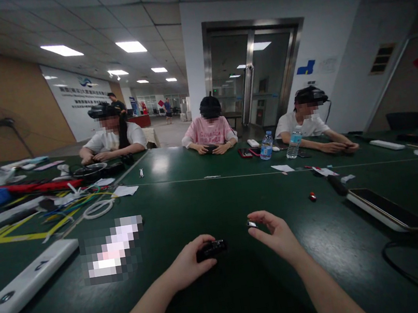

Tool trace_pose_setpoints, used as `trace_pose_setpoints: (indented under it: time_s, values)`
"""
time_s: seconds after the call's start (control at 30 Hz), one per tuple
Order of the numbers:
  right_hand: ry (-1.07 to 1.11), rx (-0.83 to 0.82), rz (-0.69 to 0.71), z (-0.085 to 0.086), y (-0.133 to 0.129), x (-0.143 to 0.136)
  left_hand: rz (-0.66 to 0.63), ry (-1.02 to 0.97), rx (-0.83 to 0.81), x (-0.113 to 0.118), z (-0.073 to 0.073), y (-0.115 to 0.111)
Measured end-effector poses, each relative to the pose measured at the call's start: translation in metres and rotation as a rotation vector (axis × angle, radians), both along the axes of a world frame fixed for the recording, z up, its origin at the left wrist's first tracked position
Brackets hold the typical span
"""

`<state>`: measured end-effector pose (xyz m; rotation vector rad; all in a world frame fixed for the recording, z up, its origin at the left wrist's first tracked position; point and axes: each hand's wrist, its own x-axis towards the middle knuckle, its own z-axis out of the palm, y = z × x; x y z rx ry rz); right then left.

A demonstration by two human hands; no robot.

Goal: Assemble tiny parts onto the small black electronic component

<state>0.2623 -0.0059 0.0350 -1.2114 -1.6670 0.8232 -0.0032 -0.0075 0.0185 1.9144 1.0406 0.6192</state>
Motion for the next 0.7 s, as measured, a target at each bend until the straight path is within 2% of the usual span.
trace_pose_setpoints:
  time_s: [0.37,0.7]
  values:
    - [-0.111,-0.051,0.061,0.008,-0.008,-0.016,-0.03,-0.022,-0.021,0.002,-0.001,-0.001]
    - [-0.124,-0.091,0.204,0.002,-0.018,-0.05,-0.03,-0.038,0.016,0.004,0.001,-0.001]
